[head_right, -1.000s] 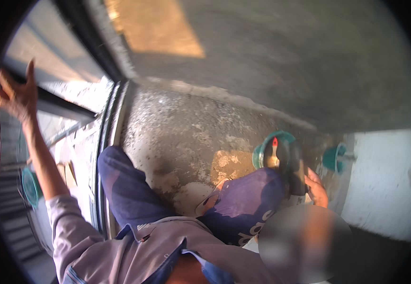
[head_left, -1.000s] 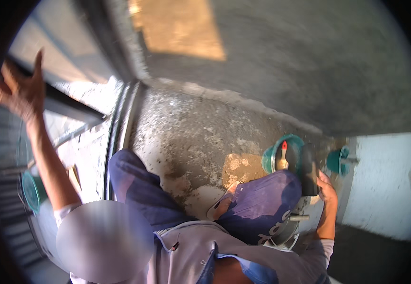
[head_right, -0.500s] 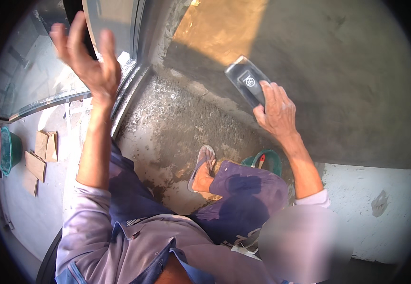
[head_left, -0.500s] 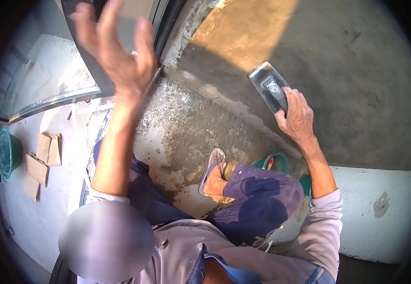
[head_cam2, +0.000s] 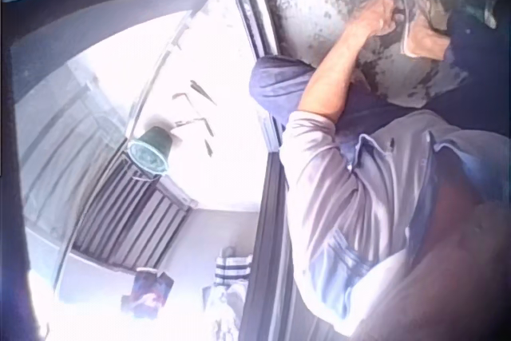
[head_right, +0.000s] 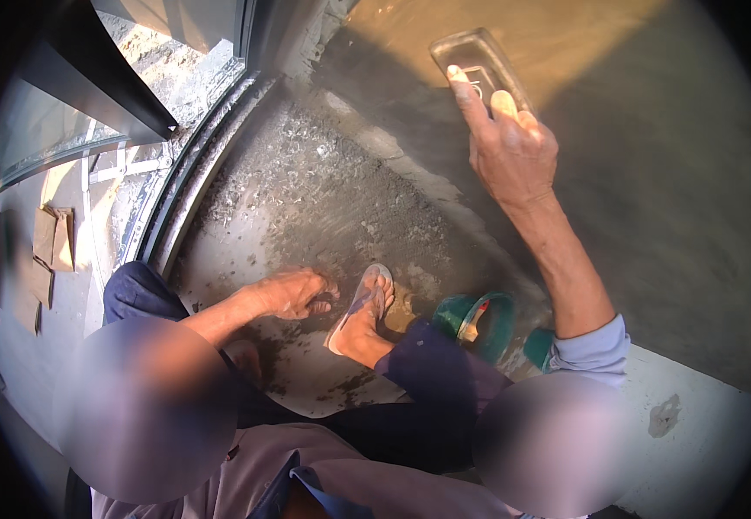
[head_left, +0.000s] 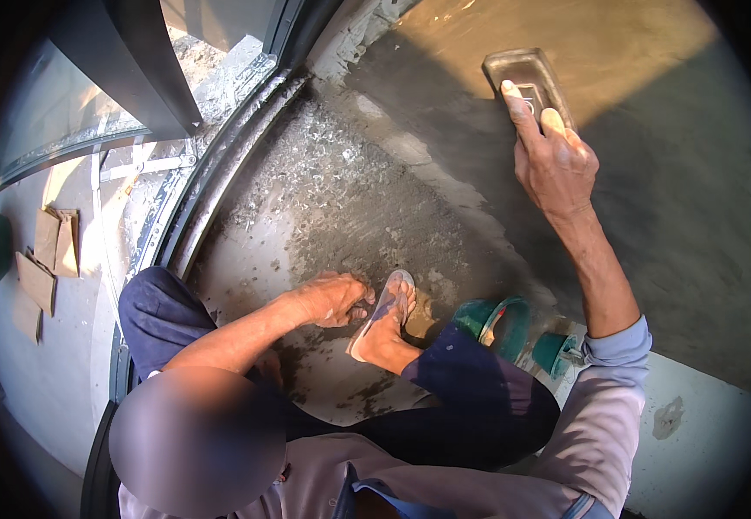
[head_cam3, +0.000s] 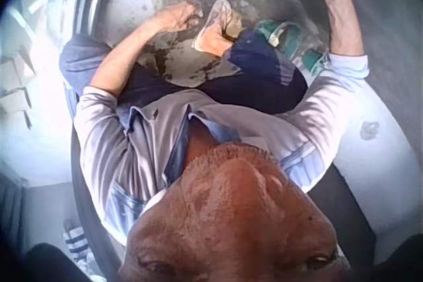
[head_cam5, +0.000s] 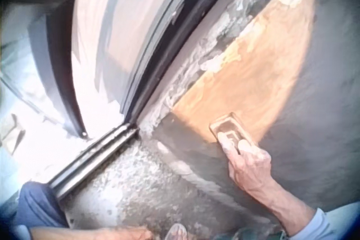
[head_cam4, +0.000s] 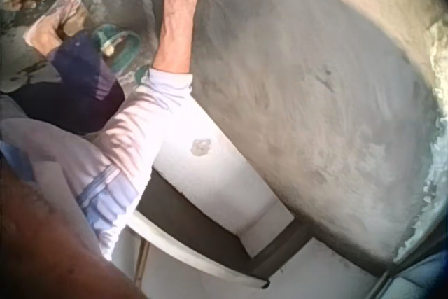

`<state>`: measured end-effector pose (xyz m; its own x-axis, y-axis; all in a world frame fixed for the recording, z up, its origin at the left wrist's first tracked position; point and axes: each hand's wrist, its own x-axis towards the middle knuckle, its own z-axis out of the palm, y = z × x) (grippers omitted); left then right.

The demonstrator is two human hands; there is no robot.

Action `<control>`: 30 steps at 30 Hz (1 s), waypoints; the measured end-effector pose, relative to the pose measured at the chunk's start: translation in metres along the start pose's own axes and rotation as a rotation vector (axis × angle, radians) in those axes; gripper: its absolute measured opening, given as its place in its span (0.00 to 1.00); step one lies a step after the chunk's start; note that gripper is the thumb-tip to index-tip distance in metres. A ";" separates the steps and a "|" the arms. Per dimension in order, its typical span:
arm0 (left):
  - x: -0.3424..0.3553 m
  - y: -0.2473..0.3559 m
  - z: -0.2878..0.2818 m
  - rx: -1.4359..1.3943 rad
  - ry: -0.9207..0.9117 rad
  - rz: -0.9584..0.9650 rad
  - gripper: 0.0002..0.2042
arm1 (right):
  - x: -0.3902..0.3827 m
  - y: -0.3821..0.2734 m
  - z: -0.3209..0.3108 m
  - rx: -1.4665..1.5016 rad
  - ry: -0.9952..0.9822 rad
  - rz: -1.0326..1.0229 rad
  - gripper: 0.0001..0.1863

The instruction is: The person smooths a wet plaster mixture on a wall using a float and a trowel, occasionally dipping a brush into a bucket of water to moisten the surface.

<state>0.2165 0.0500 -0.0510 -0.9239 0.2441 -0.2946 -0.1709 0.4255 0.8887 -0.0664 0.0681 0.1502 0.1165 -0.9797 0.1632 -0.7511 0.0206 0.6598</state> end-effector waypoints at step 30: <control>-0.012 -0.020 -0.048 0.225 -0.015 -0.168 0.27 | -0.055 -0.023 0.068 0.093 -0.360 -0.204 0.35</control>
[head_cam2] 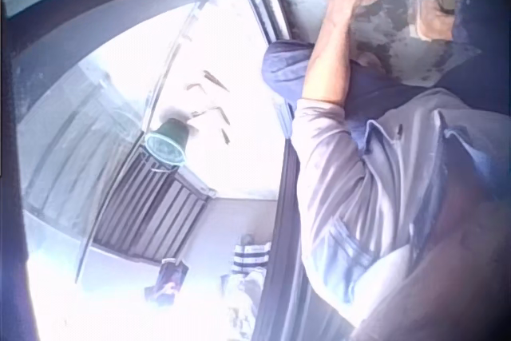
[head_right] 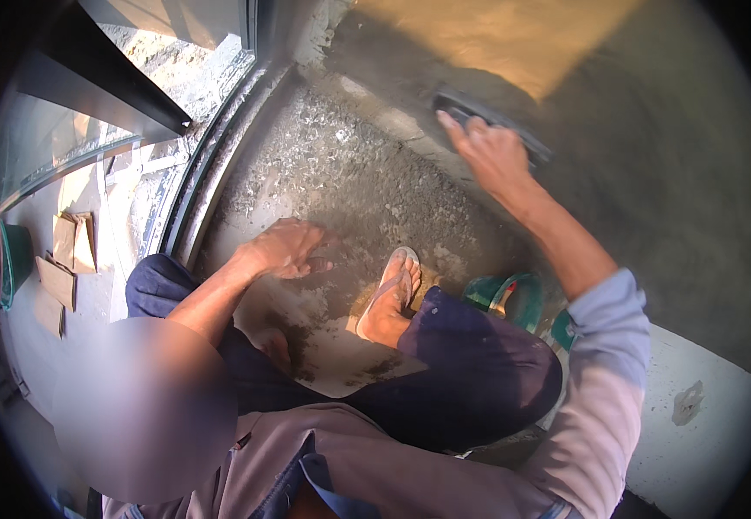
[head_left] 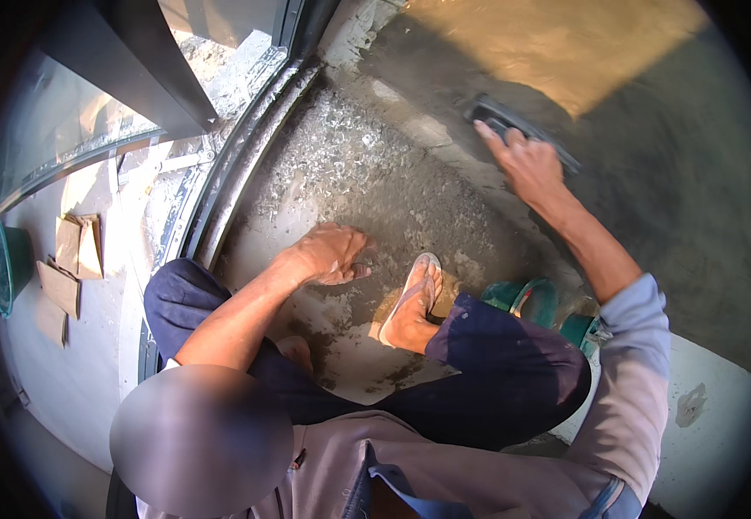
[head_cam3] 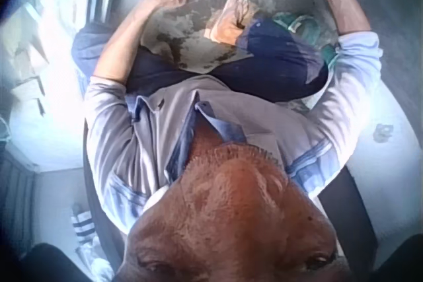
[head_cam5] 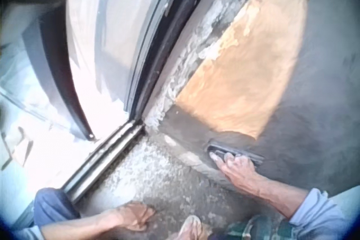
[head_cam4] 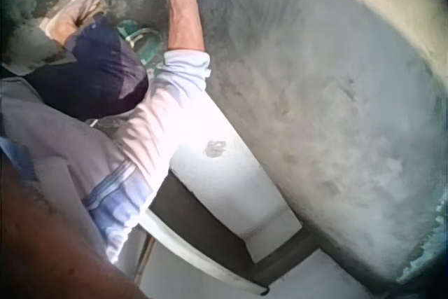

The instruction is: The person smooths a wet plaster mixture on a wall using a float and a trowel, occasionally dipping a brush into a bucket of water to moisten the surface.

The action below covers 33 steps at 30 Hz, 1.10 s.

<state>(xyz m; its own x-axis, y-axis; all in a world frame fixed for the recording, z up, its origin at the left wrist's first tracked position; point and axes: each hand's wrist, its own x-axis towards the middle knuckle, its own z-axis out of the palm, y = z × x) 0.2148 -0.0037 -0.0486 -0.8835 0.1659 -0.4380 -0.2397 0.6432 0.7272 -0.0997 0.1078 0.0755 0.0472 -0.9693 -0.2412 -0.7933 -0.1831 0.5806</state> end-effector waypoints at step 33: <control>-0.003 -0.003 -0.013 -0.166 -0.109 0.025 0.29 | 0.088 -0.033 -0.009 0.062 0.008 0.125 0.34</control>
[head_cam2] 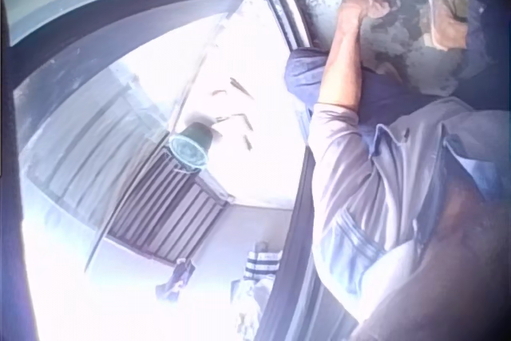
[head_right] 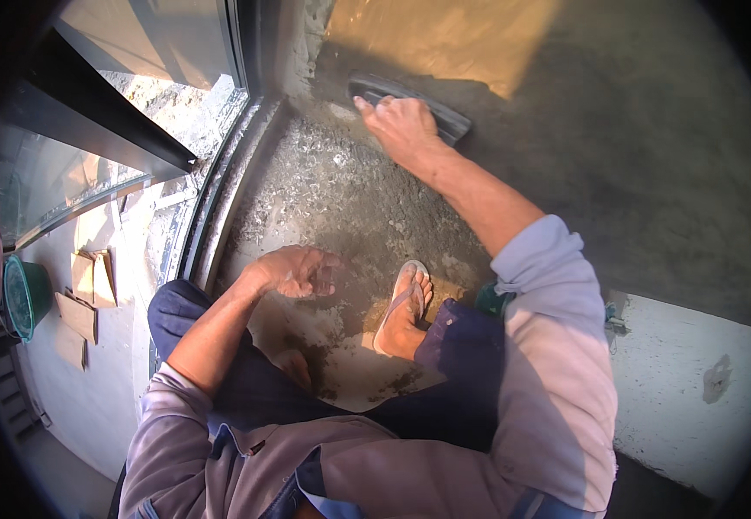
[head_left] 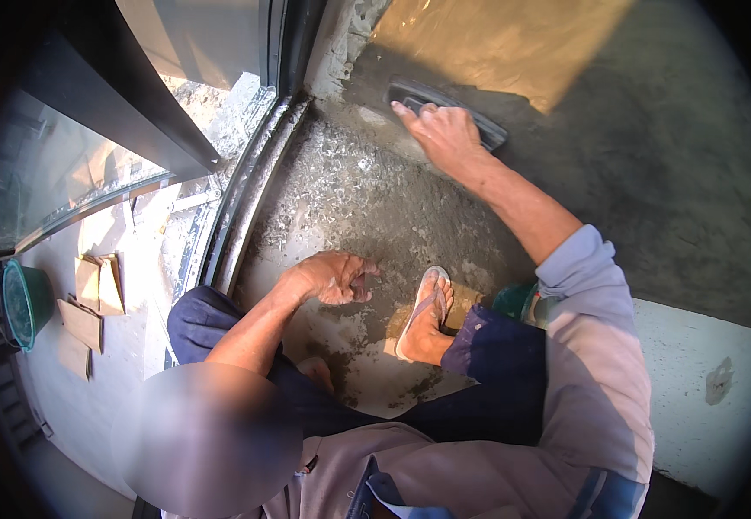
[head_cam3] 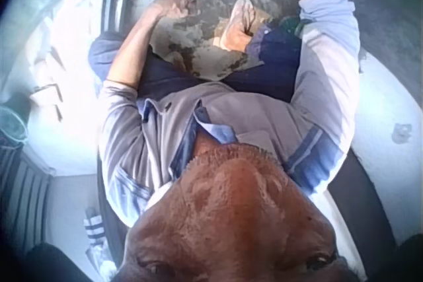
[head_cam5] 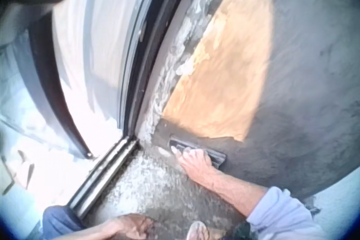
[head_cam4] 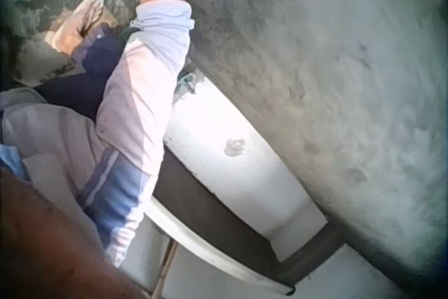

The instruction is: The person smooths a wet plaster mixture on a wall using a float and a trowel, occasionally dipping a brush into a bucket of water to moisten the surface.

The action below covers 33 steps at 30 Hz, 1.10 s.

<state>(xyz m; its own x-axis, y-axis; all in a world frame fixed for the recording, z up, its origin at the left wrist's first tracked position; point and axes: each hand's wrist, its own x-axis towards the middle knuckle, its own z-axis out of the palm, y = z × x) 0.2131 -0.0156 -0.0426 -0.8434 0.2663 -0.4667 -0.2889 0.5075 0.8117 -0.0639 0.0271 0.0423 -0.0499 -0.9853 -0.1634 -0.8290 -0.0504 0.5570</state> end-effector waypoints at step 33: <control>-0.032 -0.039 -0.049 -0.158 0.757 0.084 0.21 | -0.457 0.070 0.007 1.007 -0.965 0.920 0.33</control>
<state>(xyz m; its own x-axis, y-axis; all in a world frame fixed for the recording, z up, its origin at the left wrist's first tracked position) 0.2289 -0.0841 -0.0426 -0.9286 -0.3623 -0.0802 -0.2231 0.3724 0.9008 -0.1030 0.4745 0.1505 -0.6752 -0.1497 -0.7223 -0.3138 0.9445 0.0975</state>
